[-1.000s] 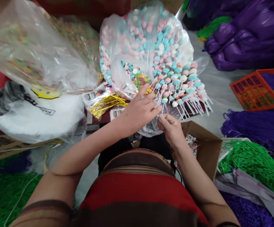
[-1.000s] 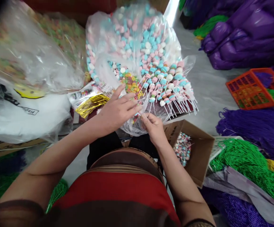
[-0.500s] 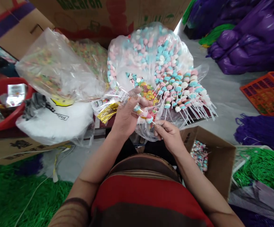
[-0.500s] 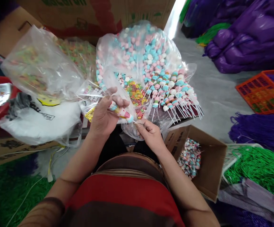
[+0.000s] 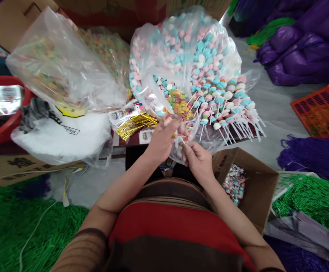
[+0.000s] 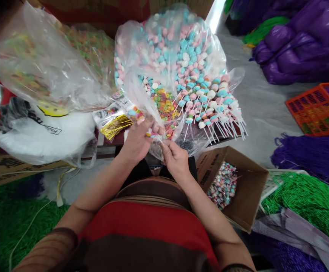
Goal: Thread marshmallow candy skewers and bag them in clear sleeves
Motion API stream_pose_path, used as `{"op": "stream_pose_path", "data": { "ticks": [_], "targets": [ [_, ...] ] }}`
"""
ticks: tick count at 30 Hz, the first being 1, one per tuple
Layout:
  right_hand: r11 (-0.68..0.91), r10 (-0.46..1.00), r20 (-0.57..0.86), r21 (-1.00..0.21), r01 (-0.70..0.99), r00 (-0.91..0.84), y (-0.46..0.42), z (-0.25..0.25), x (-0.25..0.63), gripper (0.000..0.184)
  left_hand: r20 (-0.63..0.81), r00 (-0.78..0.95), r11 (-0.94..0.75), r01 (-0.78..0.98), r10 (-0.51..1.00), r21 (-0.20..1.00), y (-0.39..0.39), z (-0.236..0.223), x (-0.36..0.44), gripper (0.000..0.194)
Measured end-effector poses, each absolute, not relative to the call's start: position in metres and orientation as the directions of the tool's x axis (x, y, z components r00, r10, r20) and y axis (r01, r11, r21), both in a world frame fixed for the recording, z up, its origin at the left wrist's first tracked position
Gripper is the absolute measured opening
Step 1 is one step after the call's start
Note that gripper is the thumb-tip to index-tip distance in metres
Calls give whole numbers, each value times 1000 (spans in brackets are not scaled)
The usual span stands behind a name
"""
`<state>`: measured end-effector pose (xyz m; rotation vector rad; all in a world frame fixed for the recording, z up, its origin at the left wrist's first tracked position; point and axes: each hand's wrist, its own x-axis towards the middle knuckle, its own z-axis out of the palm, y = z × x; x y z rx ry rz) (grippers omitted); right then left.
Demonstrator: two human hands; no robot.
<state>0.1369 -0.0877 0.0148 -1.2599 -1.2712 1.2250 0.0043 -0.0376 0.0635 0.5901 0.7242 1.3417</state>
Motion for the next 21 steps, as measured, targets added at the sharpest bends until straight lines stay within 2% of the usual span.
{"op": "stream_pose_path", "data": {
  "ticks": [3, 5, 7, 11, 13, 16, 18, 21],
  "targets": [
    [-211, 964, -170, -956, -203, -204, -88, 16, 131, 36, -101, 236, 231, -625, 966, 746, -47, 55, -1, 49],
    [-271, 944, -199, -923, -273, -264, -89, 15, 130, 37, -55, 250, 204, -628, 967, 751, -47, 54, -8, 64],
    [-273, 941, -203, -929, -248, -272, -89, 14, 132, 37, -29, 164, 128, -636, 986, 761, -42, 56, -15, 68],
    [-152, 964, -136, -987, -54, -226, -92, 12, 138, 37, -70, -70, 7, -661, 995, 751, -23, 58, -22, 32],
    [-60, 988, -69, -996, 69, -140, -95, 13, 138, 30, -114, -116, 6, -673, 987, 739, -18, 56, -19, 28],
    [13, 999, 6, -989, 145, -49, -99, 15, 133, 27, -169, -81, 71, -674, 982, 735, -25, 54, -7, 36],
    [-12, 997, -18, -996, 87, -73, -100, 17, 126, 30, -184, -1, 134, -680, 983, 721, -36, 51, 3, 40],
    [-94, 989, -86, -994, -58, -117, -98, 17, 118, 37, -196, 214, 288, -613, 957, 736, -52, 39, 10, 47]
  ]
}}
